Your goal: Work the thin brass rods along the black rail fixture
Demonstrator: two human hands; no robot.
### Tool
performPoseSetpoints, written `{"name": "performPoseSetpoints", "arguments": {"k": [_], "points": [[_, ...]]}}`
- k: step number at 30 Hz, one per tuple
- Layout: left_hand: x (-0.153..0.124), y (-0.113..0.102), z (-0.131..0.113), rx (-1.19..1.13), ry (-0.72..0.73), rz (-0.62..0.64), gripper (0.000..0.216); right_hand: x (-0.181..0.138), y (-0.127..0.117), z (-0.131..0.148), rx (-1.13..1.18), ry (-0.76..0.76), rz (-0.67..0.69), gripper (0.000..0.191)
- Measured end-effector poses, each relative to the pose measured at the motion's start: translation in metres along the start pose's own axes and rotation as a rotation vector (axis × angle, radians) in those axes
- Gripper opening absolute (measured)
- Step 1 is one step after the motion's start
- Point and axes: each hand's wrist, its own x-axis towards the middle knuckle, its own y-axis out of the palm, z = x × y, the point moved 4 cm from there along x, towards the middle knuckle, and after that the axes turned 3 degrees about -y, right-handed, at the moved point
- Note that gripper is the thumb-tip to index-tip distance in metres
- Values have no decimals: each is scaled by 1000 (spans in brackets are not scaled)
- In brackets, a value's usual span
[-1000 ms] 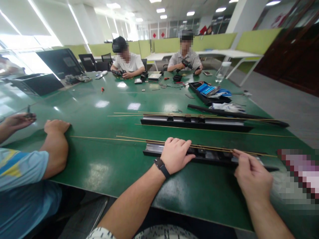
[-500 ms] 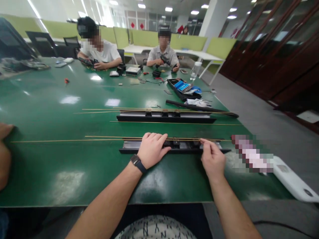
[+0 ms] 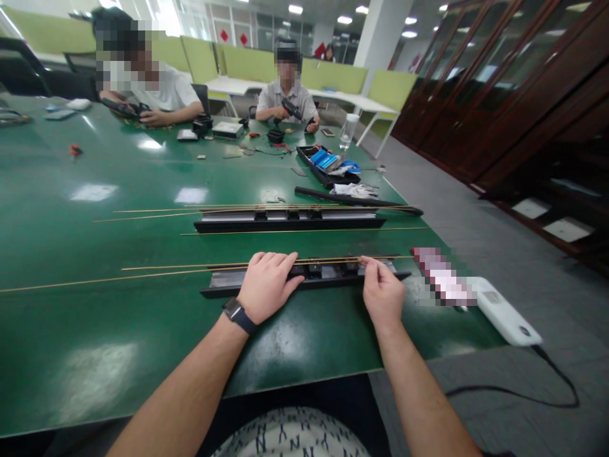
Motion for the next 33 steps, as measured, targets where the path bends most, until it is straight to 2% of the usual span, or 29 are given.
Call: {"name": "performPoseSetpoints", "arguments": {"k": [9,14,18,28,33], "points": [[0,-1,-1,-2,7,-4,42,3,-4,-1,8,34,-55,42],[0,0,-1,-13,7,-1,42,1,1,-4,127,18,-2,41],[0,-1,-1,-10,9,-10,41,0,3,-3,78,-3,23,39],[-1,-1,-1,3,7,-18,42,4,-4,-7,62,60,-84,38],[-1,-1,-1,2,12,-15,44,2,0,-4,138,33,-13,39]]}}
